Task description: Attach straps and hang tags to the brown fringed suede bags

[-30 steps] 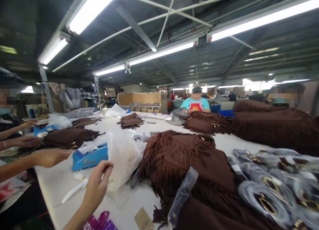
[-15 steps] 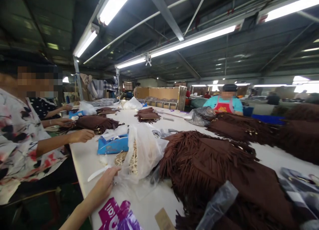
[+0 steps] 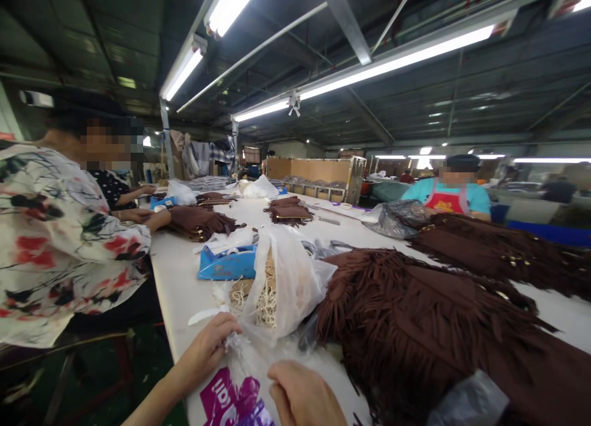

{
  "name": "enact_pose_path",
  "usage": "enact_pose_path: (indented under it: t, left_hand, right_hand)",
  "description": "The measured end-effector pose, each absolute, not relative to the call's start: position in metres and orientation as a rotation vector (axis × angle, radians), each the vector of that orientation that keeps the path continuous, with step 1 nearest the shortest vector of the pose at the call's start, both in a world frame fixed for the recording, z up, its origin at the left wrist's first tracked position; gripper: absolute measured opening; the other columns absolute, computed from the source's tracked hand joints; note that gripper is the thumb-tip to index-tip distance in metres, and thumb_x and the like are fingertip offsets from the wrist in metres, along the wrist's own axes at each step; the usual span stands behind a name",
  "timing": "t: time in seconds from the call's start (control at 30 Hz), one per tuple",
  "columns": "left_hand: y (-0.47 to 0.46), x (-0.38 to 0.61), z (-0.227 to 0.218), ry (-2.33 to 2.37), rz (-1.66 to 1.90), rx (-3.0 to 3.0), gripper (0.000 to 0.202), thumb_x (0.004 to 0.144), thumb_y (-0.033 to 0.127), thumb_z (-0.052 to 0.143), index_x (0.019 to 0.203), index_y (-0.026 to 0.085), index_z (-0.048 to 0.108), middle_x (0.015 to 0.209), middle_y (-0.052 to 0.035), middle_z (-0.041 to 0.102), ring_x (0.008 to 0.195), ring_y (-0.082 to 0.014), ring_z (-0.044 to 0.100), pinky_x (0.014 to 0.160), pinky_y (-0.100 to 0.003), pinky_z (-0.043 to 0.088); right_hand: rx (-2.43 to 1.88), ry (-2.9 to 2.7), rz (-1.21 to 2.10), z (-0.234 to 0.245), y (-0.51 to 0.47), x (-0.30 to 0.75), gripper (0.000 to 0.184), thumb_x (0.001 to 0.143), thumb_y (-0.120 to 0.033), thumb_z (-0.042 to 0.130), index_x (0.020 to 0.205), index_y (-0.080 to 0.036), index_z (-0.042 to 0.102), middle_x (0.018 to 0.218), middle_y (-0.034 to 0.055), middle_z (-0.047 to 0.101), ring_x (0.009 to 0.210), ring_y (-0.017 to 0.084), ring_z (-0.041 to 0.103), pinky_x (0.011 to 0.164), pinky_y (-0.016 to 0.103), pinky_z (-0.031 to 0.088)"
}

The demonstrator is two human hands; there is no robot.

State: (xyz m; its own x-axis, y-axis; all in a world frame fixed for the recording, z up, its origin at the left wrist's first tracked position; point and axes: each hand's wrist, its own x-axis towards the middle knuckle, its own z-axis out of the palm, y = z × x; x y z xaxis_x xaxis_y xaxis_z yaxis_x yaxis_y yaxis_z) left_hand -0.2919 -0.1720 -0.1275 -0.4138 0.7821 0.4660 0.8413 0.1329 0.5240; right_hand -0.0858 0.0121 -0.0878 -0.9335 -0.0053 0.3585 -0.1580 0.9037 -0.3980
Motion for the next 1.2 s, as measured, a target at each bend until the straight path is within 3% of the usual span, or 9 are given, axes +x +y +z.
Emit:
enact_pose_path:
  t: [0.07,0.2,0.43,0.6,0.73,0.87,0.97,1.1,1.2]
  left_hand:
    - [-0.172,-0.293,-0.130,-2.292,-1.174,-1.659,0.051,0.056,0.001,0.038,0.098,0.019,0.062,0.101,-0.0071,0.059,0.101,-0.0229,0.054,0.090,-0.035,0.045]
    - [-0.171,-0.292,-0.130,-2.275,-1.203,-1.673,0.051,0.057,0.001,0.040,0.099,0.019,0.063,0.099,-0.0073,0.059,0.099,-0.0223,0.054,0.088,-0.033,0.044]
    - [-0.170,-0.288,-0.124,-2.259,-1.277,-1.685,0.038,0.068,0.005,0.042,0.093,0.018,0.066,0.093,-0.0084,0.060,0.094,-0.0234,0.055,0.082,-0.034,0.044]
    - [-0.171,-0.288,-0.125,-2.260,-1.272,-1.700,0.035,0.071,0.006,0.042,0.092,0.018,0.068,0.092,-0.0084,0.061,0.093,-0.0233,0.055,0.081,-0.033,0.044]
    - [-0.171,-0.286,-0.124,-2.253,-1.203,-1.719,0.043,0.073,0.003,0.042,0.101,0.020,0.069,0.094,-0.0077,0.062,0.094,-0.0228,0.055,0.082,-0.032,0.044]
    - [-0.168,-0.284,-0.121,-2.249,-1.072,-1.798,0.027,0.086,0.008,0.044,0.091,0.019,0.068,0.094,-0.0076,0.063,0.092,-0.0219,0.056,0.080,-0.030,0.044]
    - [-0.165,-0.285,-0.119,-2.256,-1.013,-1.836,0.025,0.086,0.008,0.045,0.087,0.018,0.068,0.095,-0.0082,0.064,0.093,-0.0227,0.057,0.081,-0.032,0.044]
    - [-0.164,-0.286,-0.116,-2.257,-1.025,-1.868,0.032,0.082,0.004,0.043,0.098,0.019,0.066,0.103,-0.0085,0.064,0.101,-0.0227,0.057,0.093,-0.035,0.044]
    - [-0.164,-0.286,-0.115,-2.281,-1.031,-1.850,0.028,0.086,0.008,0.044,0.099,0.019,0.066,0.105,-0.0082,0.065,0.104,-0.0226,0.057,0.103,-0.038,0.041]
  right_hand:
    - [0.109,-2.634,0.578,-0.086,0.005,-0.107,0.023,0.093,-0.011,0.045,0.103,-0.021,0.064,0.091,0.0021,0.072,0.083,0.018,0.070,0.073,0.025,0.049]
    - [0.082,-2.567,0.265,-0.082,-0.013,-0.138,0.019,0.092,-0.010,0.051,0.085,-0.022,0.064,0.083,0.0006,0.067,0.070,0.018,0.066,0.059,0.027,0.040]
    - [0.055,-2.470,0.063,-0.097,-0.032,-0.180,0.022,0.072,-0.002,0.073,0.070,-0.022,0.067,0.067,-0.0017,0.066,0.062,0.017,0.062,0.054,0.030,0.031]
    - [0.019,-2.455,0.211,-0.095,-0.036,-0.180,0.019,0.074,-0.004,0.065,0.071,-0.023,0.063,0.074,-0.0017,0.064,0.072,0.018,0.063,0.061,0.029,0.033]
    - [-0.017,-2.477,0.308,-0.093,-0.024,-0.160,0.019,0.076,-0.005,0.052,0.070,-0.021,0.058,0.073,-0.0019,0.061,0.063,0.014,0.059,0.058,0.029,0.030]
    - [0.056,-2.549,0.175,-0.099,-0.008,-0.133,0.016,0.076,-0.009,0.050,0.074,-0.021,0.060,0.075,0.0005,0.064,0.060,0.015,0.060,0.054,0.030,0.026]
    - [-0.154,-2.709,0.214,-0.098,-0.011,-0.126,0.018,0.075,-0.007,0.053,0.069,-0.020,0.064,0.071,0.0009,0.068,0.061,0.017,0.064,0.052,0.029,0.025]
    - [-0.277,-2.743,0.525,-0.089,-0.031,-0.139,0.026,0.082,-0.007,0.052,0.071,-0.023,0.069,0.067,-0.0031,0.071,0.065,0.015,0.066,0.057,0.022,0.035]
    - [-0.344,-2.777,0.440,-0.086,-0.035,-0.145,0.023,0.076,-0.007,0.056,0.066,-0.022,0.070,0.069,0.0010,0.073,0.067,0.019,0.066,0.057,0.023,0.036]
